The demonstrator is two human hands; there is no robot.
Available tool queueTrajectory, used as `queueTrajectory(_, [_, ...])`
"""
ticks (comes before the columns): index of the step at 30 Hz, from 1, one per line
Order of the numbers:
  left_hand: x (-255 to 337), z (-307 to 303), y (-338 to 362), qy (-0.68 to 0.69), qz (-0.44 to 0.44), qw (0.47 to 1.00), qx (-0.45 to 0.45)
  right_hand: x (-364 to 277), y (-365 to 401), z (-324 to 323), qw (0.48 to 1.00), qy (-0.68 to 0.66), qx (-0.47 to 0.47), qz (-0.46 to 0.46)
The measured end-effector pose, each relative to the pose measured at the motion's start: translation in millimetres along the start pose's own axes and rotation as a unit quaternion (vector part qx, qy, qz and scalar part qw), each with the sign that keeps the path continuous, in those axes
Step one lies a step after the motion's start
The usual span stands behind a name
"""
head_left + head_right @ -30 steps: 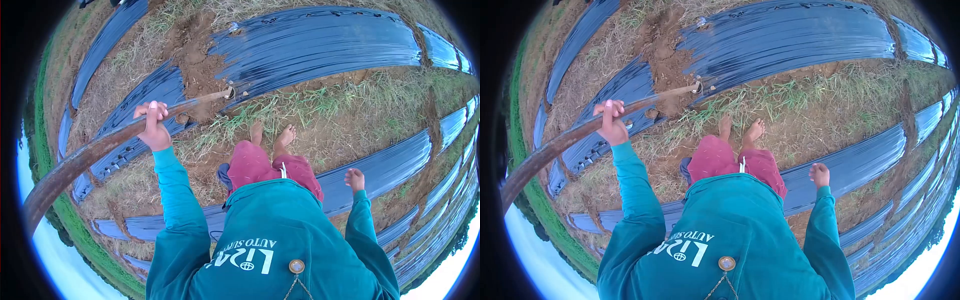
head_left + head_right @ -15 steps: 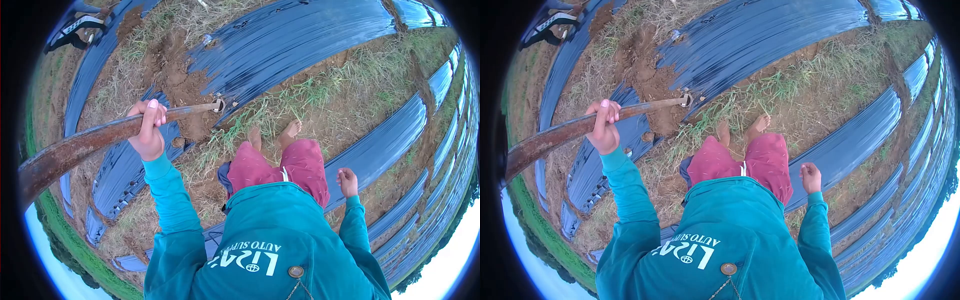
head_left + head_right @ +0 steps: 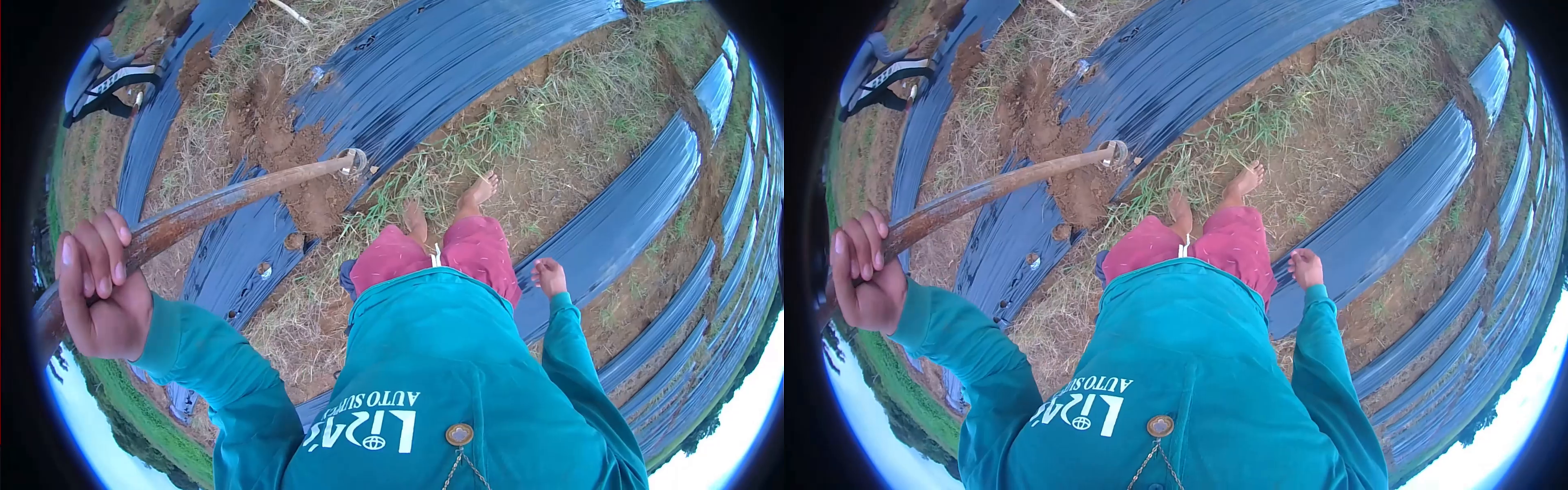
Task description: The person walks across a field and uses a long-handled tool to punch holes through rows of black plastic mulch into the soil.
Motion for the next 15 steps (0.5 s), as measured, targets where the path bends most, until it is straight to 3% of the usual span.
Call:
queueTrajectory(7, [26, 19, -16, 0.014, 0.024, 0.997, -0.071, -21, -14, -16, 0.999, -0.001, 0.001, -0.033])
queueTrajectory(13, [1, 37, -37, 0.061, 0.015, 0.997, -0.034, -8, -10, -31, 1.000, 0.001, 0.007, -0.007])
queueTrajectory(15, [-50, 60, -37, 0.043, 0.005, 0.997, 0.066, -1, -4, -35, 1.000, -0.002, 0.010, 0.001])
Point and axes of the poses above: each hand's wrist, its own y-axis away from the middle knuckle, its own z-axis out of the palm, x = y × z, the point moved 2 cm from there along -y, towards the middle knuckle, and after that the axes turned 6 degrees about -z, right-handed, at the moved point
